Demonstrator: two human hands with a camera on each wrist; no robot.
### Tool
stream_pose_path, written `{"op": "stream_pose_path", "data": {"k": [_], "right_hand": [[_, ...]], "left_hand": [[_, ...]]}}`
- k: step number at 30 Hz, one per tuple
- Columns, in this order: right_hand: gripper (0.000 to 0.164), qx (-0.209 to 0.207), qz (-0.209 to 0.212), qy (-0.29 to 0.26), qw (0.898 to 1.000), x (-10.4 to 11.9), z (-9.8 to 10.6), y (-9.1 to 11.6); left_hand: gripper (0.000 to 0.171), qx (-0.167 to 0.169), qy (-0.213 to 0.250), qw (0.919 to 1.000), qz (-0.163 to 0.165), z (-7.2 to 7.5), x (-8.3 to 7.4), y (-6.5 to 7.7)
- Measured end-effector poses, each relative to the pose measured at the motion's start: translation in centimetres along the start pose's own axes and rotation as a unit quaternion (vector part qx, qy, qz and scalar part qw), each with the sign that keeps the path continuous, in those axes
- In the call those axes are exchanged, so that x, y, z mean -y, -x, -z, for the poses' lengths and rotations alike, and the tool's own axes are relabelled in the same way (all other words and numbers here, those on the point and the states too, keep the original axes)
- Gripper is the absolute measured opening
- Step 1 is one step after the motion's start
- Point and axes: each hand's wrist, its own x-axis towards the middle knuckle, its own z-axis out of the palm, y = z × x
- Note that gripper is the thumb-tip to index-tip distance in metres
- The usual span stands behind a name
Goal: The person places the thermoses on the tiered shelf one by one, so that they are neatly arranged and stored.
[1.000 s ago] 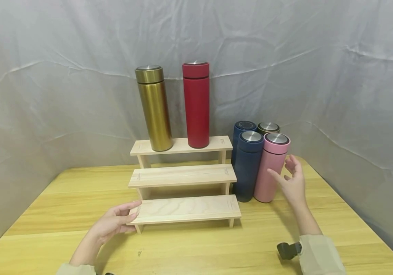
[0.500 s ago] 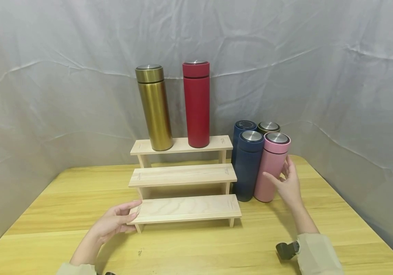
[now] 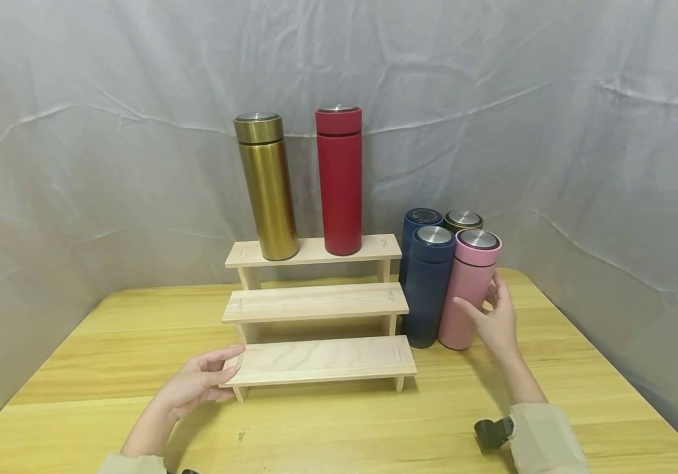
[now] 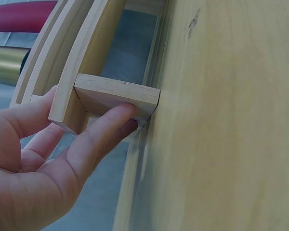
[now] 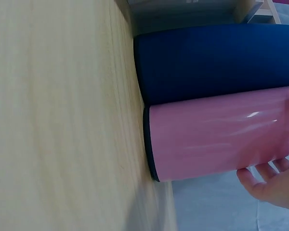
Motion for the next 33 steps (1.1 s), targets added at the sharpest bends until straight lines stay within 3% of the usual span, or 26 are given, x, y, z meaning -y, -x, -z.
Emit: {"op": "stream_pose_path", "data": {"k": [5,12,17,20,25,30,33], "right_hand": [[0.084,-0.017,-0.009,0.028,0.999,0.9,0.1,0.3],[0.077,-0.001,-0.046,0.032,0.998,7.3,0.2,2.1],[0.075,0.003,-0.050,0.045,0.998,9.2,0.2,2.6],[0.078,-0.005,-0.055,0.054,0.997,8.7,0.4,2.4],[0.082,-0.005,-0.050,0.076,0.996,3.7,1.1,0.7],[0.076,-0.011,-0.054,0.127,0.990,-0.8,1.5,-0.6],[0.072,-0.006,-0.053,0.115,0.992,-1.3,1.8,-0.7]], "left_hand": [[0.052,-0.003,-0.001,1.0000,0.002,0.0,-0.1,0.0],[0.052,-0.003,0.001,1.0000,0.003,-0.1,-0.1,0.0],[0.052,-0.002,0.000,1.0000,0.001,0.0,0.1,0.0],[0.052,0.000,-0.002,1.0000,-0.002,0.1,0.1,0.0],[0.052,0.002,-0.005,1.0000,-0.007,0.1,0.1,0.1],[0.052,-0.003,-0.003,1.0000,-0.001,0.1,0.1,0.0],[0.052,-0.009,-0.002,1.0000,0.004,0.0,0.0,0.0]]}}
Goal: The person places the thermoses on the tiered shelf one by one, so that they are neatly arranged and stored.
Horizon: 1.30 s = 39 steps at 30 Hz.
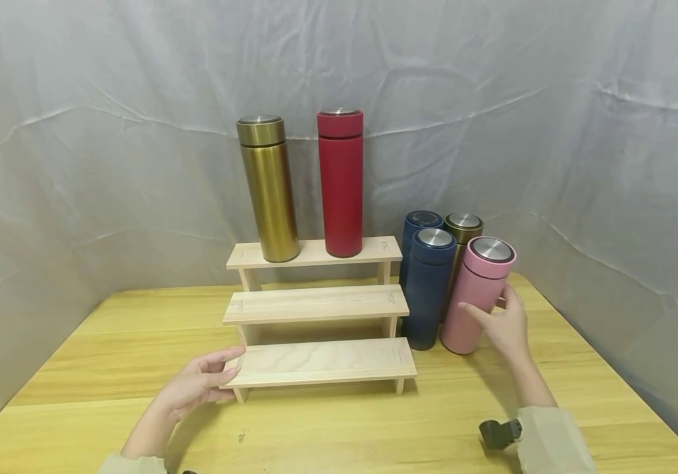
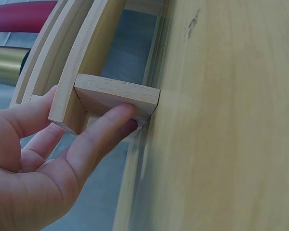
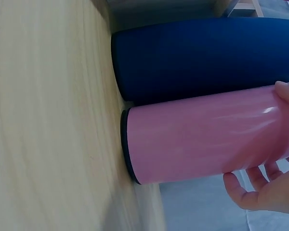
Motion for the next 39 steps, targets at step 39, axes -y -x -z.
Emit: {"op": "stream_pose_path", "data": {"k": [39], "right_hand": [[0.062,-0.019,0.028,-0.077,0.996,4.7,2.5,1.8]], "left_hand": [[0.051,0.003,0.004,1.0000,-0.002,-0.1,-0.2,0.1]]}}
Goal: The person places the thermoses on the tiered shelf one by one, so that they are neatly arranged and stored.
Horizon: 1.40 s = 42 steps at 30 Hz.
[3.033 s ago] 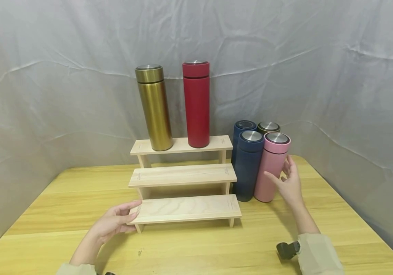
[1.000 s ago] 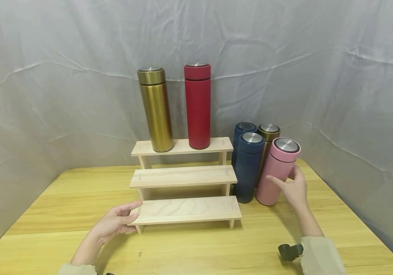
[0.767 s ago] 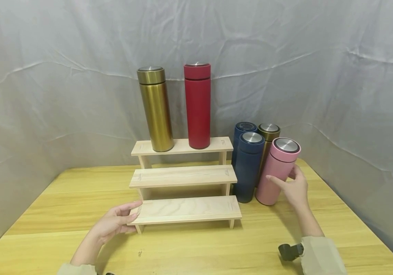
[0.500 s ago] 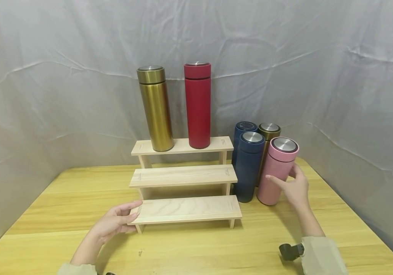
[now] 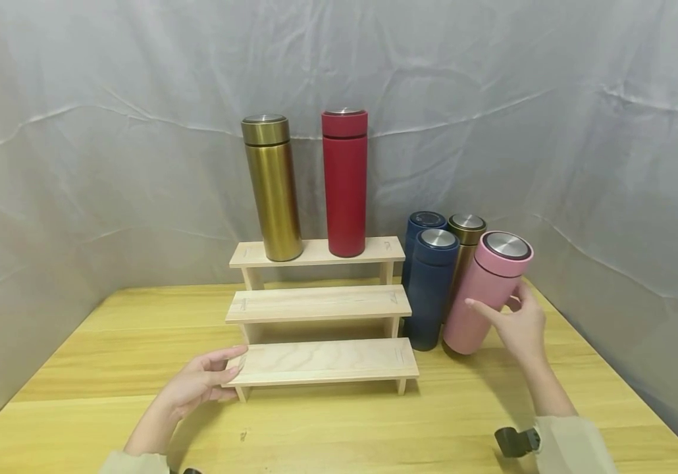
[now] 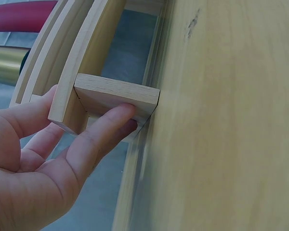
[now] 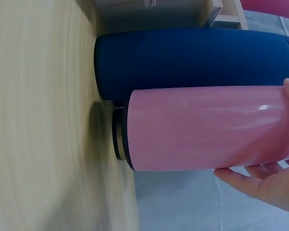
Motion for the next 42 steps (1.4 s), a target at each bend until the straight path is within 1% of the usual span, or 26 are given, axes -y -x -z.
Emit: {"op": "stream_pose_path", "data": {"k": [3,4,5,6,7,10,11,19,24,35,42], "right_hand": [[0.058,0.013,-0.002,-0.008,1.000,5.1,0.3,1.9],[0.056,0.009,0.000,-0.018,1.000,6.5,0.3,2.5],[0.055,0.010,0.005,-0.019,1.000,7.6,0.4,3.0],[0.054,0.015,0.008,-0.006,1.000,8.6,0.4,3.4],[0.053,0.017,0.010,-0.004,1.000,9.4,0.5,3.8],[0.051,0.022,0.016,-0.003,1.000,10.9,0.7,4.5],[0.050,0.030,0.019,0.011,0.999,11.2,0.8,4.7],[0.044,0.045,0.041,0.009,0.998,12.3,0.9,5.7],[0.040,0.046,0.041,0.006,0.998,13.1,0.8,6.1],[0.046,0.053,0.041,-0.008,0.998,14.8,0.2,6.6],[0.045,0.054,0.047,-0.035,0.997,15.9,-0.4,6.4]], "left_hand": [[0.051,0.004,0.001,1.0000,-0.003,0.0,0.0,0.0],[0.052,0.005,0.001,1.0000,-0.004,0.0,0.0,0.0],[0.052,0.006,0.001,1.0000,-0.005,0.0,0.0,0.0],[0.051,0.007,0.002,1.0000,-0.006,0.1,0.0,0.0],[0.051,0.007,0.002,0.9999,-0.006,0.1,0.0,0.1],[0.051,0.009,0.002,0.9999,-0.007,0.1,0.1,0.1],[0.051,0.008,0.002,0.9999,-0.007,0.2,0.1,0.1],[0.052,0.005,0.002,1.0000,-0.005,0.2,0.2,0.0],[0.052,0.003,0.001,1.0000,-0.004,0.2,0.3,-0.1],[0.051,0.004,0.008,1.0000,-0.002,0.2,0.3,-0.1],[0.051,0.004,0.006,1.0000,-0.003,0.2,0.3,-0.1]]}}
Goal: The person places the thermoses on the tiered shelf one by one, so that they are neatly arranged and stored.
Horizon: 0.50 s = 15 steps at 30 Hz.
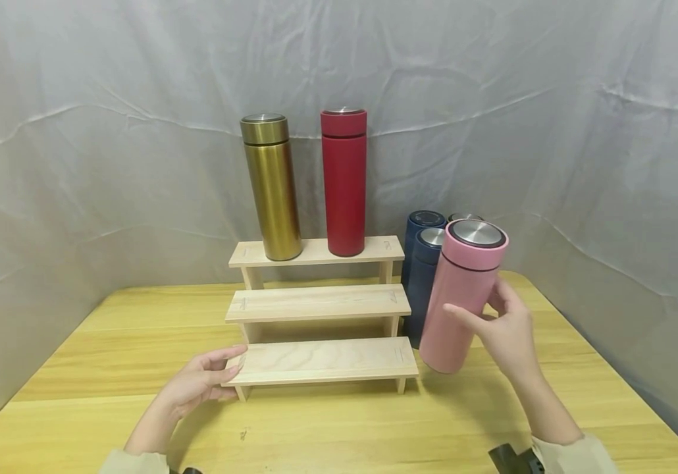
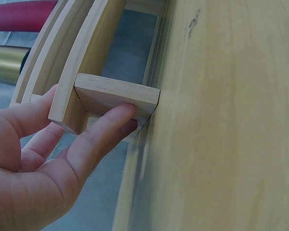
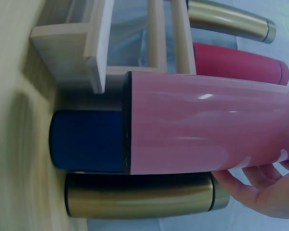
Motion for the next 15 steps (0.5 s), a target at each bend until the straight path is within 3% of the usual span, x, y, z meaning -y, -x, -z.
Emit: {"op": "stream_pose_path", "data": {"k": [5,11,15], "right_hand": [[0.042,0.001,0.015,-0.067,0.998,0.7,-0.6,-0.2],[0.044,0.001,0.036,-0.053,0.998,1.6,-1.4,-0.5],[0.041,0.001,0.040,-0.073,0.996,2.3,-1.9,-0.8]], "left_hand": [[0.051,0.003,-0.005,1.0000,-0.003,0.1,0.1,0.0],[0.052,0.002,-0.005,1.0000,-0.003,0.1,0.1,0.0],[0.052,0.000,-0.003,1.0000,-0.001,0.1,0.1,0.0]]}}
